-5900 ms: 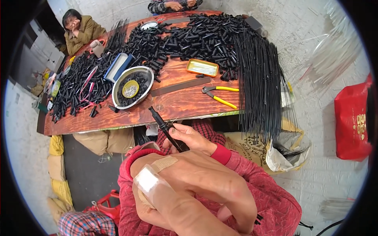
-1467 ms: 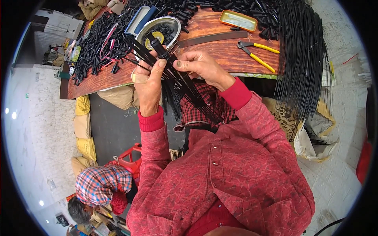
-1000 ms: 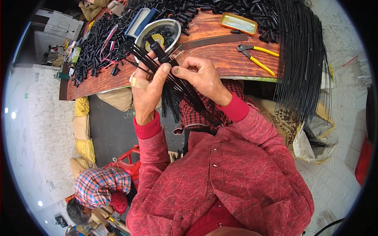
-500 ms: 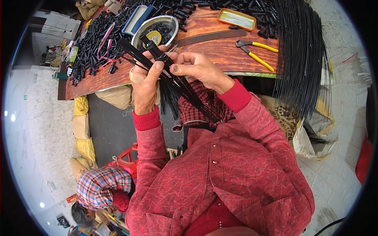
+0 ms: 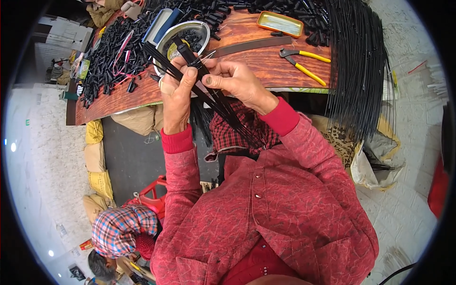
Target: Assembling windshield wiper blades by attaching rubber strips and metal components using pliers.
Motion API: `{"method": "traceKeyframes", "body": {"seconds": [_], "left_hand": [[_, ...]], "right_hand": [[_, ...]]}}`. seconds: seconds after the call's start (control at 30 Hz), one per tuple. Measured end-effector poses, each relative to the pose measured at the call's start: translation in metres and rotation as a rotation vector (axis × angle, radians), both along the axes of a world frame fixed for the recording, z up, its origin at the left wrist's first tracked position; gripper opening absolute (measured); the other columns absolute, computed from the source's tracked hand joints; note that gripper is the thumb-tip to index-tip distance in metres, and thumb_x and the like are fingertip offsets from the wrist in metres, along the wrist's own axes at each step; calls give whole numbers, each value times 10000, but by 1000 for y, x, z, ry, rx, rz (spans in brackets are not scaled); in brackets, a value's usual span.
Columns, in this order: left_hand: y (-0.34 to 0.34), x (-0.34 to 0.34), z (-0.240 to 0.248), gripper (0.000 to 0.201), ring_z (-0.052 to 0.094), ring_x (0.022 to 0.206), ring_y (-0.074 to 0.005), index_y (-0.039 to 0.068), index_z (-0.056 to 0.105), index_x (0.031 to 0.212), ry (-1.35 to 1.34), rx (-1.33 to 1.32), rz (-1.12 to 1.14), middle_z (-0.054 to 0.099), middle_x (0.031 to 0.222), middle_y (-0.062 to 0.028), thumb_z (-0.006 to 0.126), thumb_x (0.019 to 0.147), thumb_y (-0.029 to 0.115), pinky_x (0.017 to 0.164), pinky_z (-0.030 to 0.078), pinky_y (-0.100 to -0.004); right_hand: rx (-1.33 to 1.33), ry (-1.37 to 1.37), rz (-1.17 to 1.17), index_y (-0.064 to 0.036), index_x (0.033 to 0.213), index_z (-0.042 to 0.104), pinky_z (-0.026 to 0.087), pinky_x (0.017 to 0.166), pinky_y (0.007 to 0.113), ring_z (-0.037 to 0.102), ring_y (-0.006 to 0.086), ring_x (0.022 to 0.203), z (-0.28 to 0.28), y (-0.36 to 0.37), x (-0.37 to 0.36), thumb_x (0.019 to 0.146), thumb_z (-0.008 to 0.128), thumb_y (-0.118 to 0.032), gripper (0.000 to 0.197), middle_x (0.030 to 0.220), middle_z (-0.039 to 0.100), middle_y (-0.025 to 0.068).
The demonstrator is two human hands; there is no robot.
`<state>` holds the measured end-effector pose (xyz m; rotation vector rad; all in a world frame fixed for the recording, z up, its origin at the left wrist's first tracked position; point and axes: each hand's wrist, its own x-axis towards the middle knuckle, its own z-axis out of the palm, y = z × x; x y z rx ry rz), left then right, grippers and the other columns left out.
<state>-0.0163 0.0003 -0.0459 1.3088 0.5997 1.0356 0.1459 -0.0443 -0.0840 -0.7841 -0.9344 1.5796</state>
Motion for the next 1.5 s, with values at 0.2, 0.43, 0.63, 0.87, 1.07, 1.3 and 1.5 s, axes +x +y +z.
{"method": "traceKeyframes", "body": {"seconds": [0.2,0.43,0.63,0.87,1.07,1.3,1.5], "left_hand": [[-11,1,15,320,687,939,-179,-42,598,1147,124,-1,160,703,1085,-158,739,882,68,827,560,-290],[-8,-7,16,335,668,956,-161,-37,645,1171,174,-9,239,704,1101,-125,747,861,35,865,532,-290],[0,-12,7,397,671,980,-178,-55,620,1231,126,-14,229,696,1142,-141,739,863,36,887,534,-310],[5,-12,4,441,674,1061,-234,-66,580,1283,23,-48,80,688,1162,-166,711,874,34,944,536,-351],[10,-12,-5,476,707,945,-264,-69,555,1299,48,-14,122,702,1087,-198,720,886,102,857,576,-359],[7,-14,-5,488,708,939,-272,-78,548,1297,51,10,114,698,1095,-217,725,882,110,840,581,-353],[1,-15,3,430,679,1067,-261,-65,551,1297,8,-2,12,676,1177,-175,677,894,14,942,544,-361]], "right_hand": [[88,9,-133,19,1064,667,505,753,230,629,79,833,-9,-3,-13,911,748,-211,288,968,689,35],[110,-32,-191,18,1014,663,521,765,228,643,87,857,-5,-6,-14,929,721,-179,222,970,693,41],[140,-209,-215,-4,969,674,465,654,209,582,53,746,-4,-6,-9,932,711,-163,168,855,665,-3],[144,-414,-289,0,904,679,443,612,235,540,43,708,4,-10,-11,926,706,-156,160,788,641,-17],[165,-472,-339,13,883,670,459,626,248,548,54,705,6,-13,-8,924,703,-155,176,777,654,4],[168,-387,-320,18,853,667,462,626,242,559,55,707,1,-10,-8,909,720,-138,174,768,655,10],[146,-454,-345,-3,816,650,392,549,241,491,36,635,15,-17,-9,881,743,-116,161,680,582,-35]]}}
